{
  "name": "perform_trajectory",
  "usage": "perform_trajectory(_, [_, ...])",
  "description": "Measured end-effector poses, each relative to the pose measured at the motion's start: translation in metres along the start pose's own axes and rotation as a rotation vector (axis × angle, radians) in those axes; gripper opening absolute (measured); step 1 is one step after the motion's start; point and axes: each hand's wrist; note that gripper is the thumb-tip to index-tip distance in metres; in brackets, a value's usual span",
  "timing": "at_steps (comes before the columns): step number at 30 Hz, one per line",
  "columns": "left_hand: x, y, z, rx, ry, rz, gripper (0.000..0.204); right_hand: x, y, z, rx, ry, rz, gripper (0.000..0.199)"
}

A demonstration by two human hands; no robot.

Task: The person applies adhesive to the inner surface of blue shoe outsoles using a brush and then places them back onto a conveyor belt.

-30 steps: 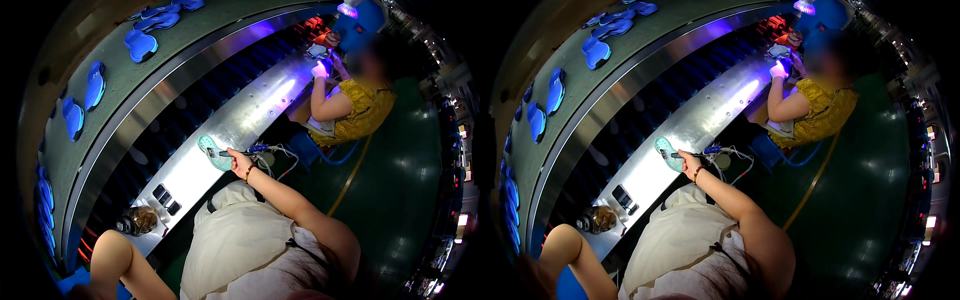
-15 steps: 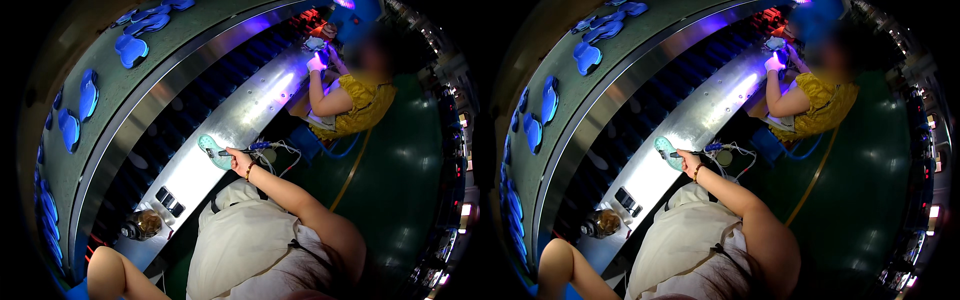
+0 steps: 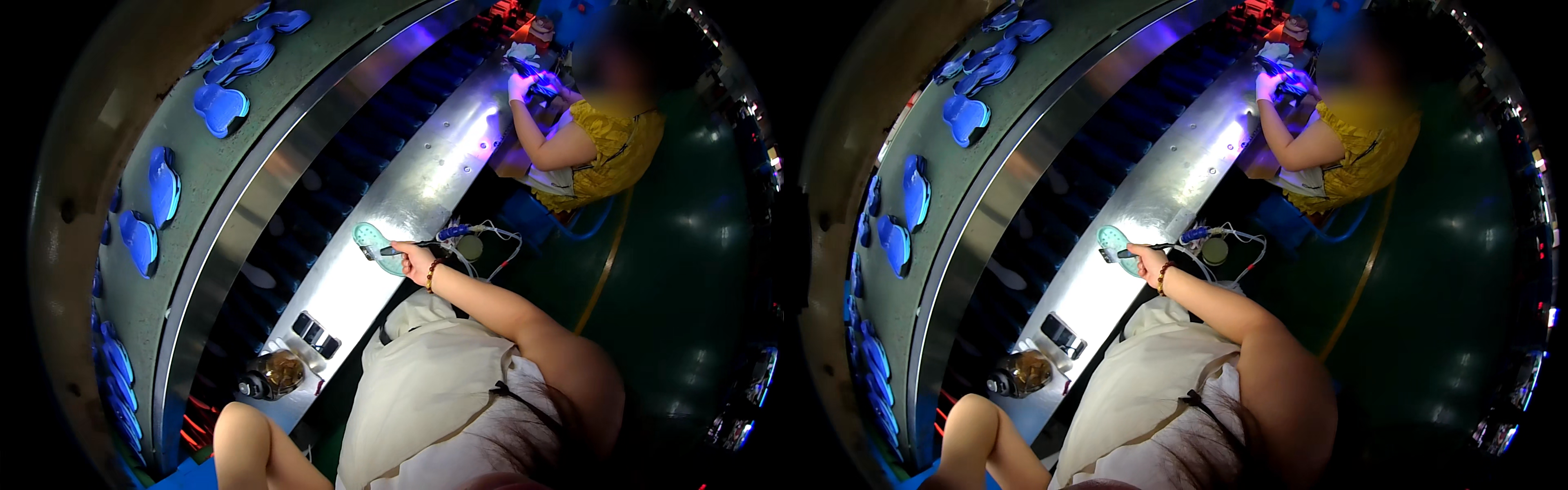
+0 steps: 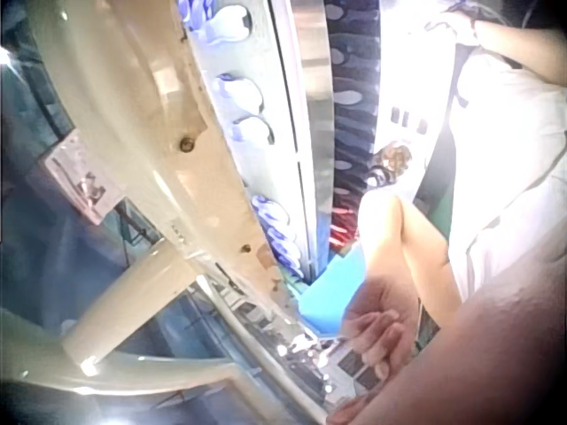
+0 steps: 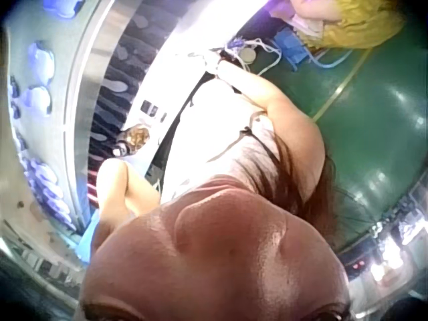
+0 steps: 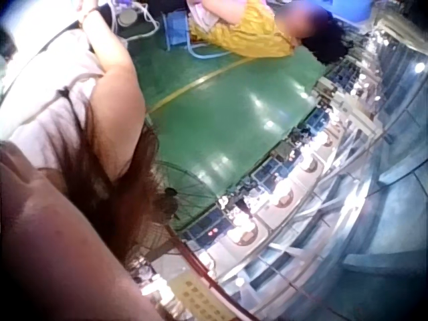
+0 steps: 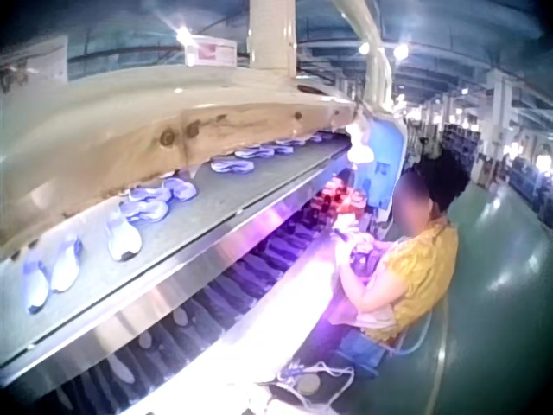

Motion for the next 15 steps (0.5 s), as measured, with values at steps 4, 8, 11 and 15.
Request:
perform_trajectory(4, [0.022, 0.003, -0.021, -0.153, -0.014, -0.169, 0.008, 0.000, 0.007, -0.003, -0.002, -0.003, -0.039, 0.010])
perform_trajectory(8, [0.030, 0.002, -0.025, -0.314, -0.035, -0.358, 0.018, -0.002, 0.010, -0.007, -0.046, -0.014, -0.012, 0.011])
perform_trajectory(11, [0.036, 0.008, -0.025, -0.307, 0.096, -0.410, 0.011, 0.000, 0.012, -0.012, -0.061, 0.016, -0.076, 0.012])
perform_trajectory(15, [0.025, -0.001, -0.005, -0.781, 0.808, -0.159, 0.023, -0.010, 0.012, -0.007, -0.088, 0.003, -0.074, 0.014])
Point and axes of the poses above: each hand's wrist, its own z-axis towards the middle knuckle, its own x-axis out of the palm, y = z × x, and after that the axes turned 15 degrees about -z, right-handed
